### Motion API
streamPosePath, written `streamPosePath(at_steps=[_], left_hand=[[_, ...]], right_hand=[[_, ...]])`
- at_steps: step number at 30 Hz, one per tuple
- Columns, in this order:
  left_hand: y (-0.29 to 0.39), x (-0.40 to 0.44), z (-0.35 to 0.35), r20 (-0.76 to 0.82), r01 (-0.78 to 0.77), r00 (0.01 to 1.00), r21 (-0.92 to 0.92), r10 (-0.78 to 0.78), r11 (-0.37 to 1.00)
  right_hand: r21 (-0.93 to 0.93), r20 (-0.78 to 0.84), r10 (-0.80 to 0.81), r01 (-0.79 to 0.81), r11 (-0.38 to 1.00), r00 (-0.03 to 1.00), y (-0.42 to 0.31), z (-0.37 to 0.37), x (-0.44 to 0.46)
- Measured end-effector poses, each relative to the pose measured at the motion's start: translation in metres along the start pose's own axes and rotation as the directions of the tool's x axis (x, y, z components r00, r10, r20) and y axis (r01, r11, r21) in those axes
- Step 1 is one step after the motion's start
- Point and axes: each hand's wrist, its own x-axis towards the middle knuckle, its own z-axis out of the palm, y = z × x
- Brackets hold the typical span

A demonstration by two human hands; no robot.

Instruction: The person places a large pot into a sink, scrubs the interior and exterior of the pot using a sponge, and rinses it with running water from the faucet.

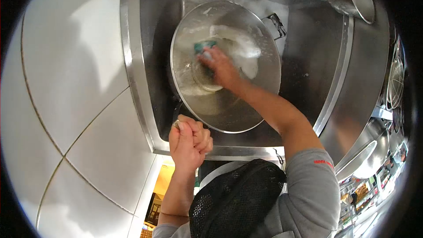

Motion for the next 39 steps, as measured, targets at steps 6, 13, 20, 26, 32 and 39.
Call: streamPosePath(at_steps=[6, 13, 20, 26, 32, 39], left_hand=[[0.006, 0.005, -0.012, -0.275, 0.037, 0.961, 0.14, 0.003, 0.989], [-0.003, 0.002, -0.031, -0.38, 0.036, 0.923, 0.243, 0.061, 0.969], [0.004, 0.004, -0.036, -0.349, 0.035, 0.936, 0.237, 0.051, 0.971], [0.005, 0.01, -0.042, -0.339, 0.047, 0.939, 0.301, 0.061, 0.953], [0.002, 0.007, -0.049, -0.334, 0.033, 0.94, 0.274, 0.064, 0.961], [0.002, 0.008, -0.045, -0.317, 0.049, 0.948, 0.231, 0.028, 0.972]], right_hand=[[-0.109, 0.179, 0.316, -0.301, 0.948, 0.932, -0.052, 0.022, 0.015], [0.058, -0.231, 0.158, -0.149, 0.987, 0.96, -0.034, 0.023, 0.012], [0.558, -0.084, 0.183, -0.106, 0.823, 0.98, -0.072, -0.008, 0.009], [0.923, 0.332, 0.521, -0.384, -0.008, 0.786, -0.008, -0.073, 0.02], [0.66, -0.021, 0.702, -0.517, 0.545, 0.712, 0.034, -0.053, 0.027], [-0.014, -0.15, 0.356, -0.362, 0.932, 0.922, 0.009, 0.028, 0.022]])
